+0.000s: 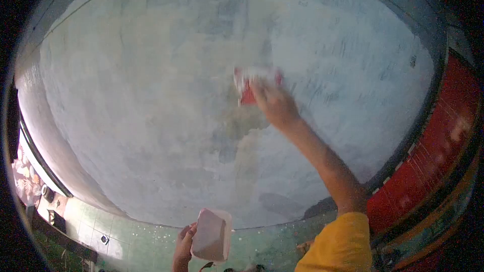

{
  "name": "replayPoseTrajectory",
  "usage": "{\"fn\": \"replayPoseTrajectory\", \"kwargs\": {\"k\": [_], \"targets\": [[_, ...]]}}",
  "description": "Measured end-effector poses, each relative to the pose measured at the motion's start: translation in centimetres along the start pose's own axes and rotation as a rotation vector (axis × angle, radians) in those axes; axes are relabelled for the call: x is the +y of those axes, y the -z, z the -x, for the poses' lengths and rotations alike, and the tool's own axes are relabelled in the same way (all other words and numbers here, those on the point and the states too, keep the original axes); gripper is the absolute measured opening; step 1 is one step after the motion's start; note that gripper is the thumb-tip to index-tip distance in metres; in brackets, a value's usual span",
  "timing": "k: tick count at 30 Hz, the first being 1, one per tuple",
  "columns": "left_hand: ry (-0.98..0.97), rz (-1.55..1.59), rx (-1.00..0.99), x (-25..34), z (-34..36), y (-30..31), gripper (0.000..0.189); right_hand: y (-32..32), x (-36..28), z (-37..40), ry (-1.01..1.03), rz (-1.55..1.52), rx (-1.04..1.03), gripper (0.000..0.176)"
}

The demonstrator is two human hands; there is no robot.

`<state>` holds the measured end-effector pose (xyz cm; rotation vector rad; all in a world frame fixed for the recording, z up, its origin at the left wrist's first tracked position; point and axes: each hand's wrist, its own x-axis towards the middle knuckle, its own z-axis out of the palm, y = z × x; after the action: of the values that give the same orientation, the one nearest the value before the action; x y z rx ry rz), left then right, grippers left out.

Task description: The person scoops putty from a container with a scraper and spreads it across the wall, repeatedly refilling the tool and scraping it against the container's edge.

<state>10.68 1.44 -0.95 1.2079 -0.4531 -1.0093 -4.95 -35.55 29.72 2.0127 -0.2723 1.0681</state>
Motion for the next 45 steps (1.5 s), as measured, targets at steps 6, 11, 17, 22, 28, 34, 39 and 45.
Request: {"fn": "replayPoseTrajectory", "kwargs": {"k": [6,11,17,22,28,34,39,45], "targets": [[0.035,-0.009,0.012,-1.2,-0.3,1.5,0.050,4.5,2.9,-1.0,-0.163,-0.248,-0.150,0.041],[0.034,-0.040,0.019,0.4,-0.1,0.0,0.048,6.0,13.3,-11.5,-0.216,0.075,0.082,0.046],[-0.002,-0.063,0.013,-1.6,-1.3,1.3,0.047,-0.9,3.9,5.6,-0.018,0.146,-0.060,0.056],[0.038,-0.014,-0.007,-0.7,-0.5,0.8,0.048,3.0,0.5,7.4,-0.175,-0.173,-0.084,0.046],[0.063,-0.021,-0.030,-0.1,-1.0,-0.3,0.049,5.6,10.7,-8.9,-0.148,0.054,0.257,0.043],[0.041,0.001,-0.024,0.9,-0.5,-0.6,0.048,1.4,2.9,2.5,-0.063,0.034,0.007,0.043],[0.056,-0.001,-0.043,1.3,0.3,-0.3,0.049,2.7,-1.1,8.3,-0.174,-0.230,-0.162,0.040],[0.087,-0.037,-0.084,1.4,-0.3,-0.6,0.050,5.5,7.1,-4.2,-0.198,-0.054,0.101,0.041]]}}
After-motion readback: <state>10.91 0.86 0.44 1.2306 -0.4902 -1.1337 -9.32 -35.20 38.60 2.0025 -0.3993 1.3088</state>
